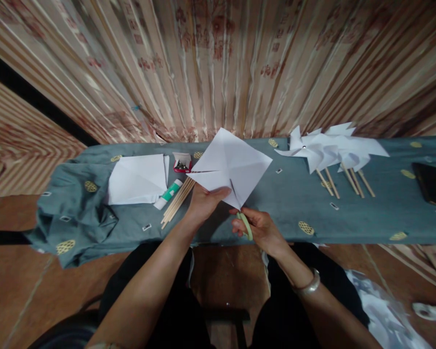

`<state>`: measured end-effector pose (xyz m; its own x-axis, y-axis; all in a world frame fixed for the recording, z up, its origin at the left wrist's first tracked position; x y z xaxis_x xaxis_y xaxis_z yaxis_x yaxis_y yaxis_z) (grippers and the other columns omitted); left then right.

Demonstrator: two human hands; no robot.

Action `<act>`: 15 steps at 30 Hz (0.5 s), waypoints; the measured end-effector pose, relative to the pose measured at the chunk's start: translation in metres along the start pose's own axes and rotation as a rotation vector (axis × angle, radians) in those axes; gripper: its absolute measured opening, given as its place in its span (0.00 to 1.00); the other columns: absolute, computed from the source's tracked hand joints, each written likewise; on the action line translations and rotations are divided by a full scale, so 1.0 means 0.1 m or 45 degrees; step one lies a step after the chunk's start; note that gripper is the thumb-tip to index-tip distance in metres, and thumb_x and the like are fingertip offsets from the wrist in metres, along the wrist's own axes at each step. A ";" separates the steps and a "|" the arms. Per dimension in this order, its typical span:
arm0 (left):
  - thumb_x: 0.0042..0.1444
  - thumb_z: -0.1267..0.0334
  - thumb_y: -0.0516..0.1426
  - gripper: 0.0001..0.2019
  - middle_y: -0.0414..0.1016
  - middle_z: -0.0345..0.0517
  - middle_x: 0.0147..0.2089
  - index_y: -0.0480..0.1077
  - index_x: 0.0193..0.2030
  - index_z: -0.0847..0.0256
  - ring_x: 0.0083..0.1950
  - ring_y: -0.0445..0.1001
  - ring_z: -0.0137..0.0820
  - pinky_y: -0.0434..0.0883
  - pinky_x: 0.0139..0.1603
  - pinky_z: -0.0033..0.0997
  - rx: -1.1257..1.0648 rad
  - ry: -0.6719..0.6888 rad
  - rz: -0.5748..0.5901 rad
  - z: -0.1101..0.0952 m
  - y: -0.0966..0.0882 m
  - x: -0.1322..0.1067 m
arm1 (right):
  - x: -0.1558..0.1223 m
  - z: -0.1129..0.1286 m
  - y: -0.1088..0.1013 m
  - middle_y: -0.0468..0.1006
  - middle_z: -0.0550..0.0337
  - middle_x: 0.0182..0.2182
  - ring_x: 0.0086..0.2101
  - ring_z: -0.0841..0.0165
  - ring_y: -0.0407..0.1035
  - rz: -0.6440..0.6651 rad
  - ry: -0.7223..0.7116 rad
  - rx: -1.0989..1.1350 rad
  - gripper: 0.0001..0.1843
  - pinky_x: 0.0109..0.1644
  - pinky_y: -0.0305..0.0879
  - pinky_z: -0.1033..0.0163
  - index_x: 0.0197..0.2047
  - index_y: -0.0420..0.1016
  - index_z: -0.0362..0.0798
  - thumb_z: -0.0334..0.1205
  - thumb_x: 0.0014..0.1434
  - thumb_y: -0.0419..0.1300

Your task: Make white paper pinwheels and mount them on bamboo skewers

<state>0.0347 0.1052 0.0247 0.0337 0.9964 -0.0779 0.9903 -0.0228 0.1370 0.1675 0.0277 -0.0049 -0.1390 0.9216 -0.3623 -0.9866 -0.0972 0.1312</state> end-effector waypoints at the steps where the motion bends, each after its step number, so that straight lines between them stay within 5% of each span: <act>1: 0.37 0.65 0.65 0.14 0.78 0.44 0.35 0.73 0.34 0.63 0.35 0.75 0.33 0.72 0.41 0.35 -0.006 0.001 0.003 0.00 0.00 0.00 | 0.00 0.00 0.00 0.75 0.64 0.21 0.21 0.73 0.67 0.000 0.002 0.004 0.29 0.28 0.66 0.65 0.40 0.79 0.45 0.57 0.39 0.71; 8: 0.36 0.65 0.65 0.11 0.74 0.40 0.27 0.70 0.28 0.62 0.29 0.73 0.32 0.71 0.33 0.33 -0.020 -0.003 0.035 0.00 0.04 -0.03 | 0.00 0.01 -0.03 0.76 0.62 0.22 0.22 0.73 0.66 -0.011 -0.060 -0.082 0.20 0.27 0.63 0.66 0.33 0.78 0.46 0.54 0.44 0.69; 15: 0.36 0.66 0.66 0.13 0.76 0.42 0.30 0.72 0.31 0.63 0.31 0.73 0.31 0.72 0.34 0.31 -0.012 0.003 0.007 0.05 0.01 -0.02 | 0.01 -0.03 -0.02 0.76 0.63 0.21 0.22 0.73 0.67 -0.033 -0.047 -0.070 0.24 0.27 0.64 0.66 0.39 0.78 0.46 0.54 0.44 0.70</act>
<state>0.0361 0.1025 0.0203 0.0389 0.9965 -0.0746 0.9888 -0.0276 0.1464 0.1695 0.0275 -0.0080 -0.1113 0.9374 -0.3301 -0.9931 -0.0928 0.0713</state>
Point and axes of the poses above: each hand's wrist, its own x-axis towards the middle knuckle, its own y-axis out of the palm, z = x × y, the point moved 6 cm from there along x, towards the middle knuckle
